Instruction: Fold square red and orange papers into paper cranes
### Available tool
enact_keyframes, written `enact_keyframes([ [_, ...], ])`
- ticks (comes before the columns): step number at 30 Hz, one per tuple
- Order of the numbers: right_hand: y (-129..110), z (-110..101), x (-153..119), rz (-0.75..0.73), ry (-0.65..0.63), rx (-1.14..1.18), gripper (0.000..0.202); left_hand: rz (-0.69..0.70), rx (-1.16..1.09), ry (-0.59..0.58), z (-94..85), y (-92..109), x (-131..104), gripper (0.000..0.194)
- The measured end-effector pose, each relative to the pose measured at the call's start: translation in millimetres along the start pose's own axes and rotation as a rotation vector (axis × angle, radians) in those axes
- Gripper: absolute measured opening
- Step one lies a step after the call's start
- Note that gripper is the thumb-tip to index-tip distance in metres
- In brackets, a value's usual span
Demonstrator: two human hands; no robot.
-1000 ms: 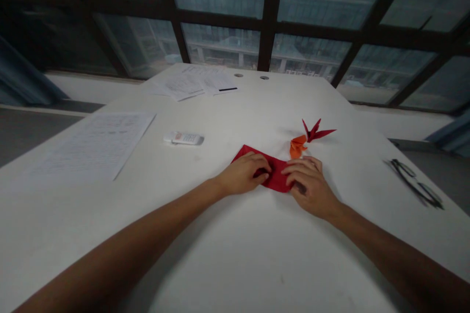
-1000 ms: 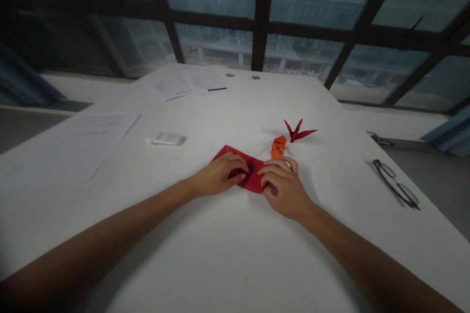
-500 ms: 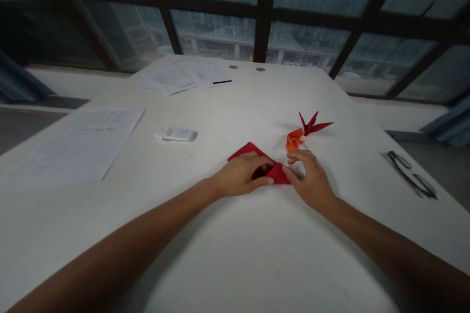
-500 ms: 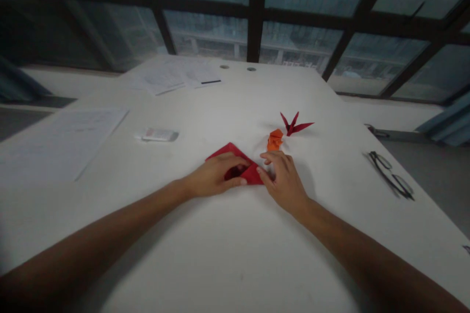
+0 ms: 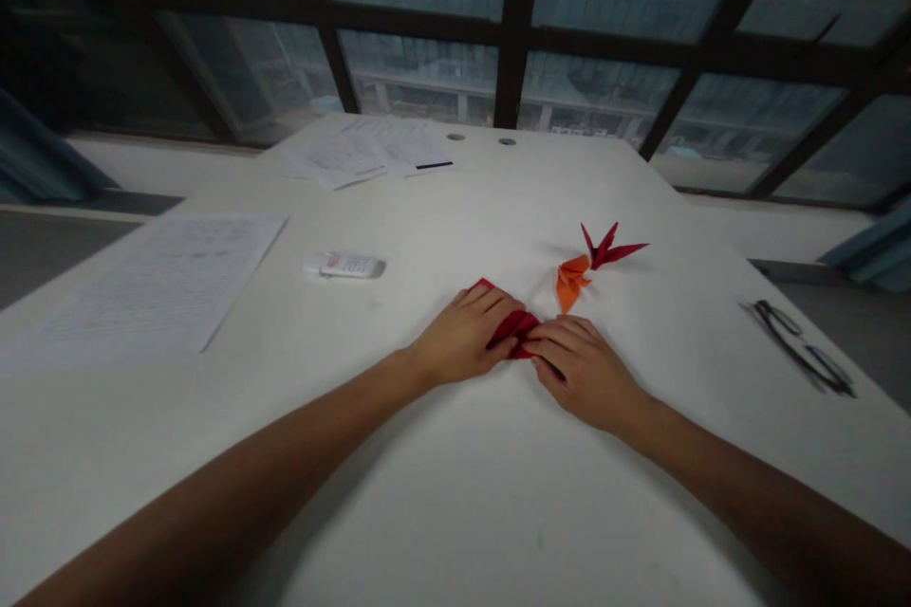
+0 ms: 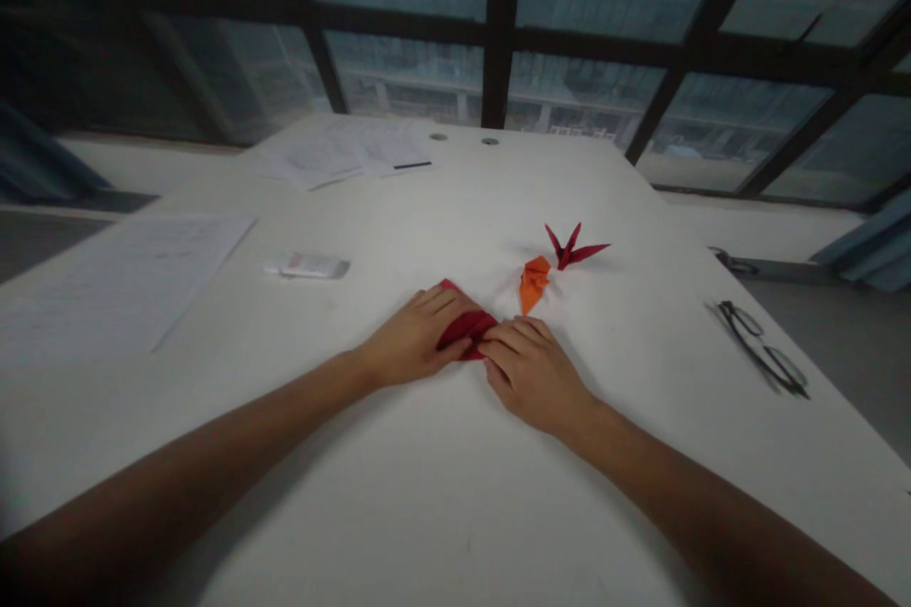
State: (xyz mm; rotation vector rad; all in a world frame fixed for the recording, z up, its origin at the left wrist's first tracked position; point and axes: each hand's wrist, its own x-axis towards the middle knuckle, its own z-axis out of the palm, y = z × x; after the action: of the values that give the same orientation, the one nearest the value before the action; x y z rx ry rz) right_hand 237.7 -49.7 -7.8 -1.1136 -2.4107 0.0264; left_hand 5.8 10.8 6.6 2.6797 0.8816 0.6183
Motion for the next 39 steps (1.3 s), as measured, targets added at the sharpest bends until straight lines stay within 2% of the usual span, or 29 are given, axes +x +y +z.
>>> enact_keyframes([
  [2,0,0,0,-0.002,0.006,0.000,0.019,0.064,0.073,-0.019,-3.5,-2,0,0.034],
  [6,-4,-1,0,0.018,0.014,-0.027,0.017,0.206,0.050,-0.094,-8.0,-5,0,0.034],
  [11,-2,1,-1,0.108,0.049,0.012,0.019,0.145,0.094,-0.090,-9.7,2,0,0.049],
  [14,4,2,-1,0.208,0.130,0.089,0.026,0.113,0.127,-0.074,-7.7,4,0,0.045],
  [19,15,2,0,0.377,0.396,0.295,0.027,0.009,-0.033,0.067,-4.6,1,0,0.020],
  [22,17,4,-1,0.433,0.527,0.358,0.032,-0.095,-0.105,0.187,-9.0,2,1,0.019],
  [24,17,5,-1,0.435,0.562,0.377,0.038,-0.204,-0.162,0.317,-14.3,5,3,0.026],
  [27,16,5,-1,0.383,0.531,0.379,0.048,-0.364,-0.297,0.523,-20.2,9,9,0.039],
  [30,16,4,-1,0.304,0.476,0.347,0.064,-0.440,-0.481,0.620,-16.6,13,14,0.042],
  [31,15,4,-1,0.288,0.468,0.333,0.068,-0.467,-0.582,0.625,-13.2,15,15,0.040],
  [32,15,4,-2,0.279,0.462,0.315,0.072,-0.521,-0.794,0.639,-9.3,17,16,0.038],
  [34,13,4,-3,0.271,0.441,0.263,0.078,-0.616,-1.088,0.634,-1.1,21,14,0.047],
  [35,11,4,-4,0.259,0.419,0.232,0.080,-0.642,-1.156,0.622,2.4,22,13,0.050],
  [37,6,4,-5,0.208,0.373,0.161,0.075,-0.647,-1.123,0.584,7.7,25,10,0.043],
  [39,2,2,-5,0.142,0.344,0.081,0.059,-0.623,-1.026,0.555,10.5,26,7,0.030],
])
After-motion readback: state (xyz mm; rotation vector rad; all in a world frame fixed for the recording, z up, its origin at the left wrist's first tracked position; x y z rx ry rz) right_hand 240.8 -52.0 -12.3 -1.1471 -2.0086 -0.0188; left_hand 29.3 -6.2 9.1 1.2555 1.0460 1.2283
